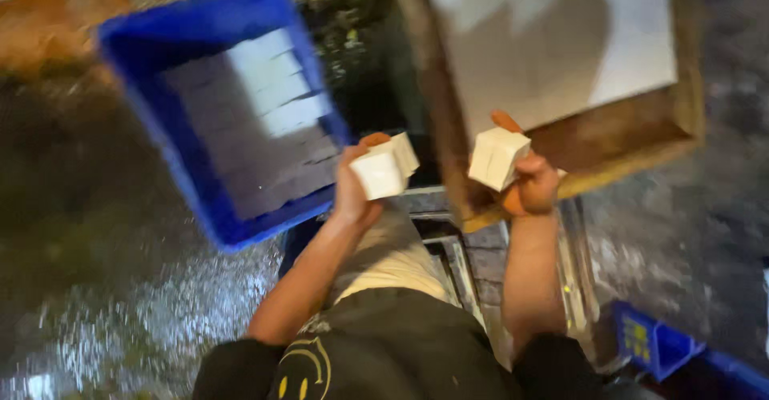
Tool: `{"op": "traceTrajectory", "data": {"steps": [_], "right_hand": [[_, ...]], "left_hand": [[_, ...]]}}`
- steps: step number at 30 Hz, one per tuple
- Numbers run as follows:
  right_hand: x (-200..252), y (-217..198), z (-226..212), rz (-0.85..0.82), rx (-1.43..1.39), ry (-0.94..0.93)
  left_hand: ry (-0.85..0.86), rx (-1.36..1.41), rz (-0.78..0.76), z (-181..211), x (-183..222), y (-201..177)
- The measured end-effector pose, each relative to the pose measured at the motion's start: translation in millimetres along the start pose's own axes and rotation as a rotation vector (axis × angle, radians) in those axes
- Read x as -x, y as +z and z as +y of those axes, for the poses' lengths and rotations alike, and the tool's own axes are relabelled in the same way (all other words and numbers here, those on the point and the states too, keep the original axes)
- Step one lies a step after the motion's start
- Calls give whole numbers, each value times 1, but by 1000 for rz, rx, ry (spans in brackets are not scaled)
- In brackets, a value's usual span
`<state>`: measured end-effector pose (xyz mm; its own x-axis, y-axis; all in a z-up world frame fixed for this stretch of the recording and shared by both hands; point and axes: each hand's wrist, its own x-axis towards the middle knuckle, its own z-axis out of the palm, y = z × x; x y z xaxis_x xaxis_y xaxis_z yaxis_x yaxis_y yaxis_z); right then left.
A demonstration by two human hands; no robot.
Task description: The person transfers white rectangular blocks from a wooden tray into a blue plastic crate by hand.
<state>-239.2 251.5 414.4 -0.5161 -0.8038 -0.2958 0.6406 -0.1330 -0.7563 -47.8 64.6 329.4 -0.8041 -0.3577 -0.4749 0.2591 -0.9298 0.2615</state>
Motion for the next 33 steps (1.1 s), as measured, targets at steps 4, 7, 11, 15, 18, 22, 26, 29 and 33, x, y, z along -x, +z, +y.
{"op": "traceTrajectory", "data": {"steps": [4, 7, 11, 15, 18, 22, 26, 29, 33], "right_hand": [[-18, 101, 36, -130, 499, 214], [-37, 155, 68, -206, 745, 264], [-55, 201, 116, -383, 1040, 165], [-76, 195, 169, -522, 1426, -393], [-119, 153, 221, -721, 1019, -7], [-207, 80, 321, -412, 475, 959], [-302, 49, 420, -395, 617, 1359], [-349, 67, 481, -742, 884, 1496], [-342, 113, 539, -1135, 1395, 1292]], "left_hand": [[112, -88, 151, 25, 19, -41], [207, -117, 254, 40, 28, -68], [368, -112, 243, 49, 34, -114], [340, -61, 234, 31, 19, -169], [162, 47, 240, 18, -17, -209], [-43, 205, 370, 20, -47, -273], [-77, 438, 466, 24, -43, -307], [-151, 226, 490, 20, 5, -306], [-105, 160, 402, 29, 96, -294]]}}
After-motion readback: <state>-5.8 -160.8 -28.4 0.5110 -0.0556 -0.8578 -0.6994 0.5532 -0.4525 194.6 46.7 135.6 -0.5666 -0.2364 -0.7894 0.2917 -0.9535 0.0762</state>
